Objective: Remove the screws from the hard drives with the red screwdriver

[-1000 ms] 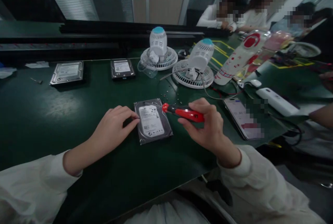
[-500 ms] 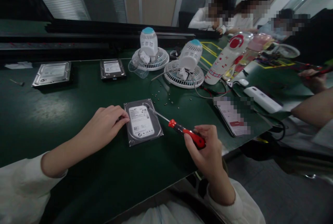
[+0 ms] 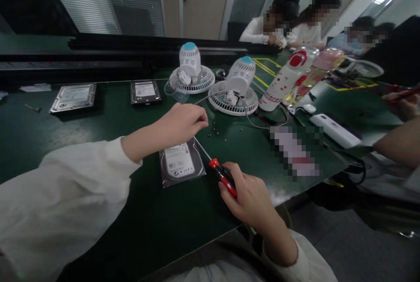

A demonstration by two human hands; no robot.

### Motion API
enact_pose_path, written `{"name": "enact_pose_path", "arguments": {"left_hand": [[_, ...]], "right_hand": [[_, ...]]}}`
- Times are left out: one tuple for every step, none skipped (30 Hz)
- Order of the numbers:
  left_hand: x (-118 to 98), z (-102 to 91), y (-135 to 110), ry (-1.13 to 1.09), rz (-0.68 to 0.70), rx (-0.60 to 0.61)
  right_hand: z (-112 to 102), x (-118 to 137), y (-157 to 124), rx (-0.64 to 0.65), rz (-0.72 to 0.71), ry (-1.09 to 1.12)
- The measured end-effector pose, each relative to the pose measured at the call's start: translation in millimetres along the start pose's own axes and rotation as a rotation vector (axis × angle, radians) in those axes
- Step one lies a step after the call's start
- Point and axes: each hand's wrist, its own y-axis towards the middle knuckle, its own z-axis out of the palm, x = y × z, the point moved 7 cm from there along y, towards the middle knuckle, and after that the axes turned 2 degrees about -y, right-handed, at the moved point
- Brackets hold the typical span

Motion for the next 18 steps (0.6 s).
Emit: {"name": "enact_pose_path", "arguments": {"left_hand": [[-3,8.4,11,0.027,0.007,0.046],[-4,17.5,21,0.074,0.008,0.093],[-4,24.9,29,0.092,0.005,0.110],[-3,31.8,35,0.103,0.002,0.123],[-1,37.9,39,0.113,-0.006,0.131],[2,42.7,42,0.117,-0.012,0.135],[5,46.1,44,0.121,-0.019,0.135],[8,47.4,45,0.125,-0.026,0.128],[11,46.8,44,0.127,-0.033,0.114],[14,44.3,42,0.130,-0.040,0.093],[18,40.2,39,0.133,-0.048,0.068],[22,34.9,35,0.127,-0.053,0.038],[27,28.8,29,0.108,-0.057,0.005],[32,22.7,21,0.081,-0.058,-0.023],[38,16.1,10,0.017,-0.054,-0.061],[45,10.7,-3,-0.046,-0.062,-0.088],[53,7.7,-17,-0.078,-0.079,-0.090],[62,5.8,-32,-0.085,-0.118,-0.086]], "right_hand": [[0,0,0,0.000,0.006,-0.005],[0,0,-1,-0.002,0.011,-0.009],[0,0,-1,-0.005,0.016,-0.013],[0,1,-1,-0.008,0.019,-0.017],[0,1,-2,-0.011,0.021,-0.021],[0,1,-2,-0.014,0.022,-0.024],[0,1,-2,-0.016,0.021,-0.027],[0,1,-2,-0.019,0.020,-0.029],[0,1,-2,-0.022,0.017,-0.031],[0,1,-2,-0.026,0.015,-0.034],[-1,0,-2,-0.033,0.011,-0.036],[-1,0,-3,-0.042,0.005,-0.039],[-2,0,-3,-0.053,-0.004,-0.040],[-3,0,-4,-0.067,-0.013,-0.040],[-4,0,-4,-0.085,-0.021,-0.040],[-6,-1,-5,-0.105,-0.024,-0.041],[-8,-2,-6,-0.128,-0.021,-0.045],[-10,-4,-7,-0.152,-0.009,-0.054]]}}
